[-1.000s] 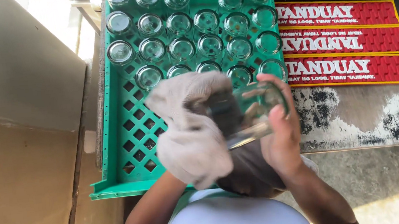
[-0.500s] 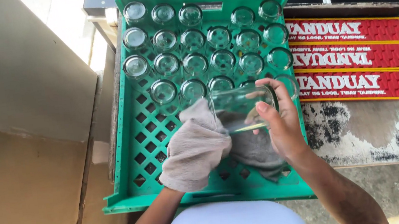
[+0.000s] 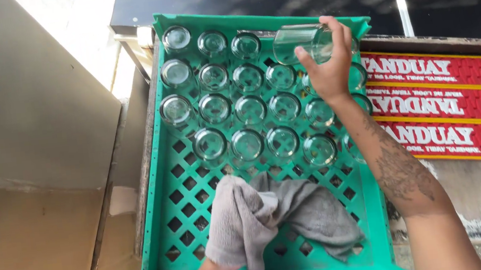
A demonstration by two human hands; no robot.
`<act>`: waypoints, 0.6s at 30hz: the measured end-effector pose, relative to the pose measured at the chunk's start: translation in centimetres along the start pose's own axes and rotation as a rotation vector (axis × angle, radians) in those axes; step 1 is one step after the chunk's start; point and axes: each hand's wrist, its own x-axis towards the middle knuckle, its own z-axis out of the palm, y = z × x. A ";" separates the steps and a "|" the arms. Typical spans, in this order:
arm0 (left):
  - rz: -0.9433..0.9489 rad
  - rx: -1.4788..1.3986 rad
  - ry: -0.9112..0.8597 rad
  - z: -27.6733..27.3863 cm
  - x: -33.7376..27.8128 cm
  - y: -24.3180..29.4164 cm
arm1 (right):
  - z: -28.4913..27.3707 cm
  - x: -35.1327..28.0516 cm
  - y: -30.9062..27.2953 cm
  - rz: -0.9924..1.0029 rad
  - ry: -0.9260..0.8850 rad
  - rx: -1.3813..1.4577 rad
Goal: Wiping clean drinking glasses with a cloth and organizing them upside down in a storage rack.
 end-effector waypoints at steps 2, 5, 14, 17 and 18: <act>-0.146 -0.145 -0.076 0.7 -0.6 -1.0 | 1.5 1.1 0.9 -0.037 -0.021 -0.027; -0.270 -0.203 -0.094 0.5 -0.2 -0.8 | 3.4 2.2 2.2 -0.070 -0.076 -0.104; -0.555 -0.633 -0.087 1.4 -1.2 -1.0 | 8.2 4.2 4.6 0.090 -0.411 -0.437; -0.709 -0.819 -0.028 1.5 -4.6 -0.4 | 9.6 4.1 5.2 0.117 -0.537 -0.587; -0.703 -0.815 -0.037 1.3 -2.7 1.2 | 9.8 3.9 5.6 0.124 -0.593 -0.658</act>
